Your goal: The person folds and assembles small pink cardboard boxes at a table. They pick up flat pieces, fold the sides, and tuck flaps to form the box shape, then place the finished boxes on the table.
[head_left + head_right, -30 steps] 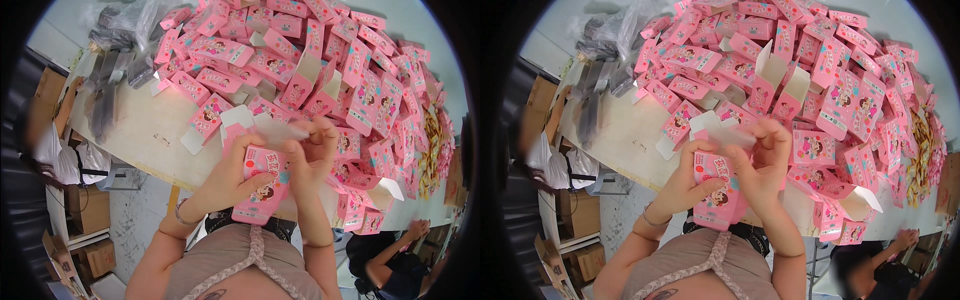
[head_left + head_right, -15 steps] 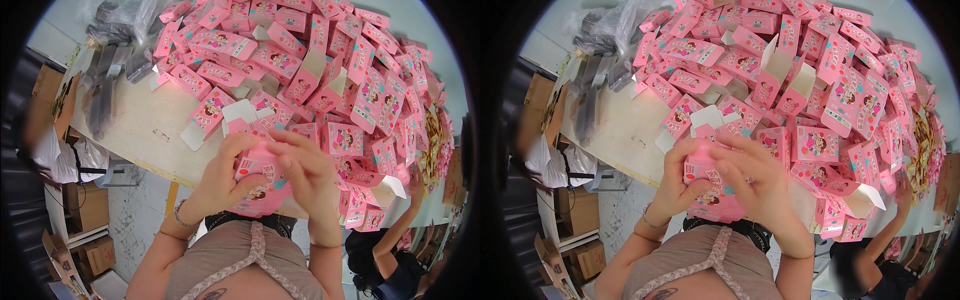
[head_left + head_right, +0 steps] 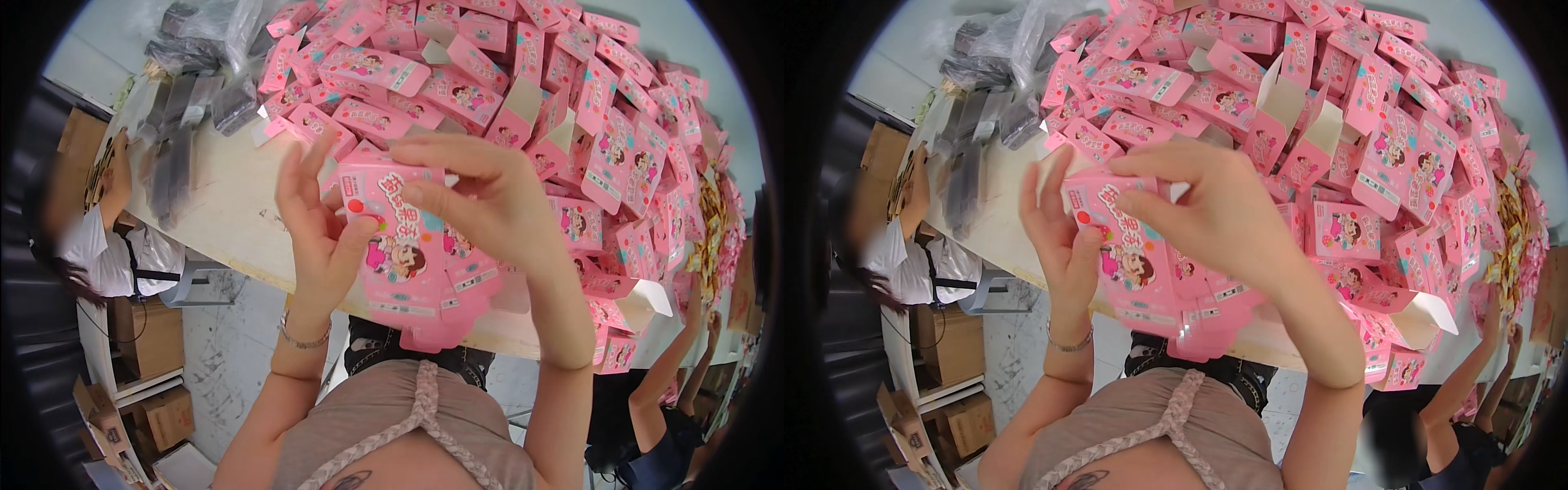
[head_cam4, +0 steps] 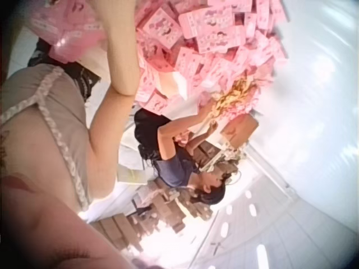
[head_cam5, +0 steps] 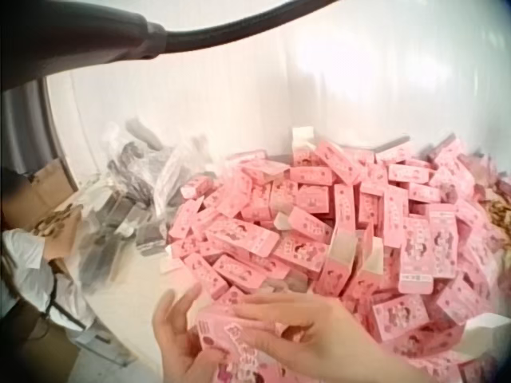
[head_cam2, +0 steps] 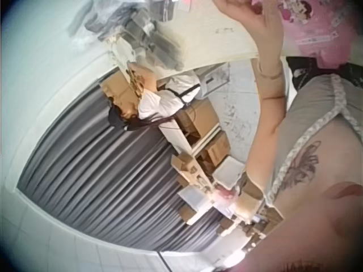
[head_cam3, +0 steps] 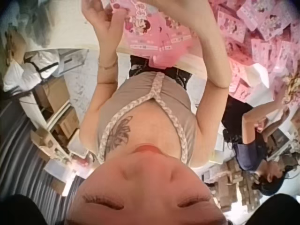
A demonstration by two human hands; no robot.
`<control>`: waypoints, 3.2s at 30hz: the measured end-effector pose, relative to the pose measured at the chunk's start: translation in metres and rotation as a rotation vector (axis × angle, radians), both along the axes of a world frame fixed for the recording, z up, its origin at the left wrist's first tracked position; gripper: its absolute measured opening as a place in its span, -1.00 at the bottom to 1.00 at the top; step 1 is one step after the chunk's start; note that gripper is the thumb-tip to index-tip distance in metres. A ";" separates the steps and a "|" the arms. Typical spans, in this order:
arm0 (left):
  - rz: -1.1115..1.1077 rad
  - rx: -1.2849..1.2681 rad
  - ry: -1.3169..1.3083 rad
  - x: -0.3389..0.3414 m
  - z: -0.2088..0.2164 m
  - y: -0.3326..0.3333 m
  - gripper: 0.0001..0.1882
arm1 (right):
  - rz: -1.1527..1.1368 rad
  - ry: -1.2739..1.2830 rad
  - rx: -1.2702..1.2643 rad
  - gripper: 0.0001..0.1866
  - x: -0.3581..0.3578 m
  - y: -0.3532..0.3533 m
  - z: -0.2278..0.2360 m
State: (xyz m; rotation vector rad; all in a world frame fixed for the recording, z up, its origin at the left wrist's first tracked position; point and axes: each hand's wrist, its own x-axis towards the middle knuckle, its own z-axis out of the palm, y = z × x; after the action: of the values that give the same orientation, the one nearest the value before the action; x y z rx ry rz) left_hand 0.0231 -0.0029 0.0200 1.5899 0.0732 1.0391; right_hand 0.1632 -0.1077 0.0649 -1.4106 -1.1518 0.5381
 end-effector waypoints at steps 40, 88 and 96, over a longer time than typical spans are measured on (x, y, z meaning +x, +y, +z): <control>-0.178 -0.156 0.279 0.012 -0.012 -0.050 -0.31 | -0.381 -0.146 0.191 -0.21 -0.023 -0.045 -0.065; 0.046 -0.055 0.633 -0.002 -0.070 -0.013 -0.51 | -0.506 -0.580 -0.655 -0.05 -0.006 -0.060 -0.105; -0.264 -0.794 0.436 0.025 -0.025 -0.017 -0.50 | -0.189 -0.535 -0.163 -0.26 -0.025 -0.074 -0.040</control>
State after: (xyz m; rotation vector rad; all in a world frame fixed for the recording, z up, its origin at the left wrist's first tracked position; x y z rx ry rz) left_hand 0.0477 -0.0194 -0.0045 1.0215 0.4960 0.3547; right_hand 0.1382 -0.1821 0.0246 -1.8498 -1.3931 0.1180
